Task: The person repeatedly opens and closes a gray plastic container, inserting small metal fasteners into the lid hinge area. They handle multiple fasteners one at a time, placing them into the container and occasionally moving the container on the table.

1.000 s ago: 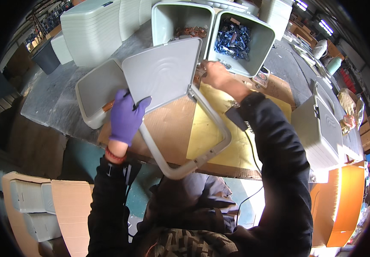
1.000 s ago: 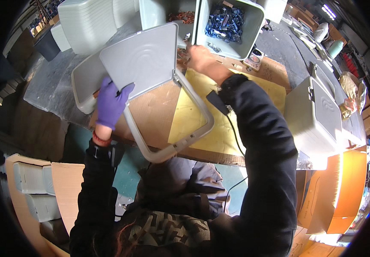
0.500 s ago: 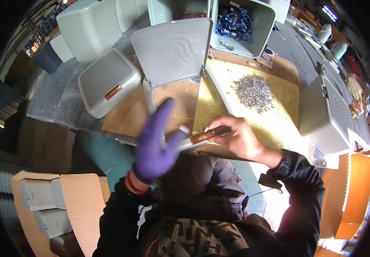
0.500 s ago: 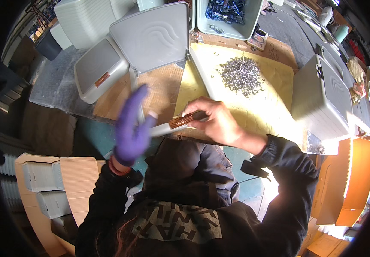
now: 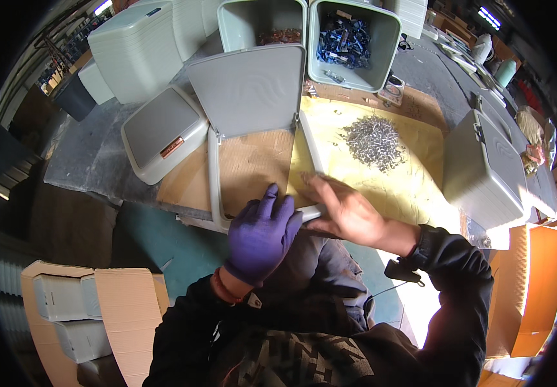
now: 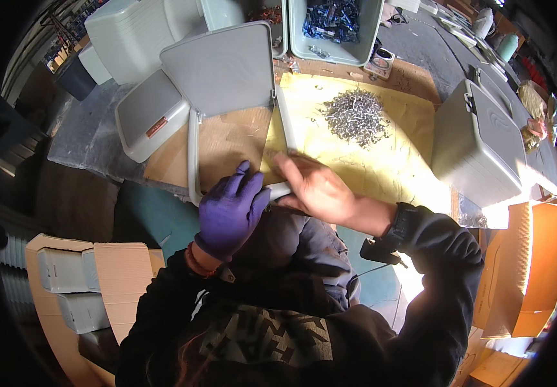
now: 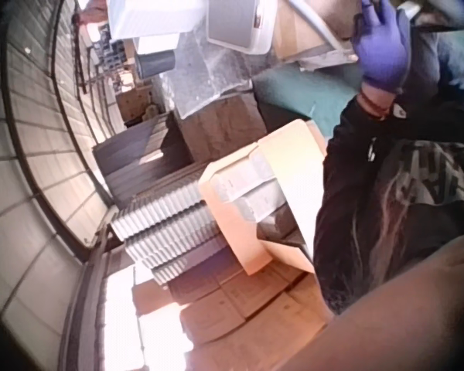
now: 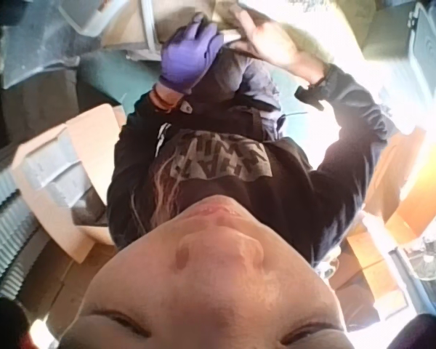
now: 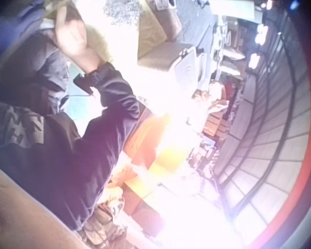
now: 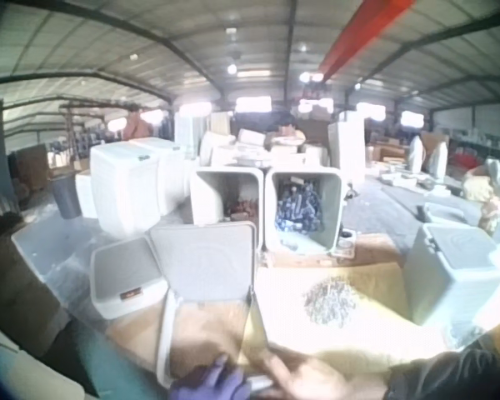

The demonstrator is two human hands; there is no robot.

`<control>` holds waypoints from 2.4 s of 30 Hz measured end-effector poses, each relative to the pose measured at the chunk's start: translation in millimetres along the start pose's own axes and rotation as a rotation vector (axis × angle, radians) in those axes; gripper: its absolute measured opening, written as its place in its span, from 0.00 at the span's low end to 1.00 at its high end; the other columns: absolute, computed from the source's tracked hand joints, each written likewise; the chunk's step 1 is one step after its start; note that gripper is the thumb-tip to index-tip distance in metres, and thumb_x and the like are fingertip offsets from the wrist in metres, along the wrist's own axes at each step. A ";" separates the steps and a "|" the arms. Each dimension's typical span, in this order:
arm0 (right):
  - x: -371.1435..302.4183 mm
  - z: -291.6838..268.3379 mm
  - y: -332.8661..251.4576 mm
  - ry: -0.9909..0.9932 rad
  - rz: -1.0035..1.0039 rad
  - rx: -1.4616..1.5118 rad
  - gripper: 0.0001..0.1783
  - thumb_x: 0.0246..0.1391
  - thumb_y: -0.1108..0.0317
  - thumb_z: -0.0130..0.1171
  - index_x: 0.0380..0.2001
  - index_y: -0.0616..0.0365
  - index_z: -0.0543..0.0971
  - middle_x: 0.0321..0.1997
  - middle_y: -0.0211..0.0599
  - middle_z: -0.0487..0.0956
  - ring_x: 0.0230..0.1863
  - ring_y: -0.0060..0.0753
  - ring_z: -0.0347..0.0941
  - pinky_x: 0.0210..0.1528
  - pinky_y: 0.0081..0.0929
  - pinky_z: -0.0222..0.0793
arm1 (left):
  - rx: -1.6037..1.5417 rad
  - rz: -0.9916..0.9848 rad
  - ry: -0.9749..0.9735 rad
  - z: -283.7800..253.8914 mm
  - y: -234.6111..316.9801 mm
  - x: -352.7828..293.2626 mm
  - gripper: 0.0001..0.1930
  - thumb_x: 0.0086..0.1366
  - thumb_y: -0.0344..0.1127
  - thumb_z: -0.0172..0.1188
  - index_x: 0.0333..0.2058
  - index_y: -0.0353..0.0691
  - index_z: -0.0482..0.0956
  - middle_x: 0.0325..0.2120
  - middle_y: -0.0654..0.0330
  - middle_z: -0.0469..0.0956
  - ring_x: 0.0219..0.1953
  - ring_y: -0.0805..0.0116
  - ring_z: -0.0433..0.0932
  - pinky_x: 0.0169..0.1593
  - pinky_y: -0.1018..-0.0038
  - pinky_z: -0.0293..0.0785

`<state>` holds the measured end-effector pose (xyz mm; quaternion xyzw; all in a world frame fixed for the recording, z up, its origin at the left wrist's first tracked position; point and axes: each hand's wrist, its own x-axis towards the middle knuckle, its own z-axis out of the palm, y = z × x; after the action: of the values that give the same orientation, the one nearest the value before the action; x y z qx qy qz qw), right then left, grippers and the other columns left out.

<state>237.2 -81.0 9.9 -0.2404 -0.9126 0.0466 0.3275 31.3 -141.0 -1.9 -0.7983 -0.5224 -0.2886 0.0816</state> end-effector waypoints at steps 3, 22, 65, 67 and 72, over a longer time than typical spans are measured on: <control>-0.8 -7.3 -1.9 -0.113 -0.297 -0.249 0.53 0.43 0.60 0.73 0.70 0.68 0.59 0.38 0.45 0.81 0.45 0.46 0.80 0.55 0.39 0.76 | -0.034 0.155 0.049 -8.1 -11.6 -1.7 0.10 0.64 0.37 0.61 0.41 0.40 0.77 0.43 0.51 0.80 0.36 0.55 0.80 0.42 0.63 0.79; 37.8 -7.3 -40.2 0.280 -0.150 0.570 0.51 0.40 0.61 0.82 0.64 0.62 0.63 0.46 0.39 0.81 0.24 0.26 0.75 0.31 0.28 0.77 | -0.166 0.459 -0.025 -105.0 -32.2 45.0 0.19 0.63 0.55 0.65 0.29 0.46 0.75 0.19 0.62 0.76 0.20 0.59 0.78 0.25 0.64 0.72; -29.8 -31.2 -27.3 0.186 0.022 0.450 0.51 0.58 0.70 0.62 0.78 0.54 0.46 0.80 0.65 0.29 0.78 0.67 0.50 0.73 0.56 0.58 | 0.274 0.117 0.331 -49.4 -131.7 -32.0 0.29 0.65 0.53 0.63 0.61 0.45 0.77 0.64 0.56 0.72 0.69 0.40 0.63 0.73 0.38 0.52; -27.8 -45.8 -32.1 0.196 0.127 0.479 0.48 0.58 0.69 0.63 0.77 0.54 0.51 0.80 0.65 0.31 0.78 0.65 0.50 0.72 0.55 0.60 | 0.251 0.028 0.346 -62.5 -183.1 -17.3 0.30 0.63 0.50 0.65 0.61 0.45 0.77 0.64 0.57 0.73 0.69 0.45 0.65 0.74 0.41 0.50; -61.5 -120.2 -16.2 0.268 0.209 -0.287 0.42 0.54 0.65 0.64 0.71 0.56 0.63 0.80 0.60 0.48 0.79 0.63 0.48 0.76 0.63 0.47 | 0.136 -0.139 0.168 -60.3 -279.3 -5.6 0.28 0.61 0.48 0.69 0.59 0.46 0.79 0.64 0.55 0.73 0.70 0.49 0.63 0.73 0.41 0.47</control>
<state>346.3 -132.8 72.4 -0.3819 -0.8282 -0.0826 0.4017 -239.0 -48.3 -3.4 -0.7257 -0.5862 -0.3233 0.1588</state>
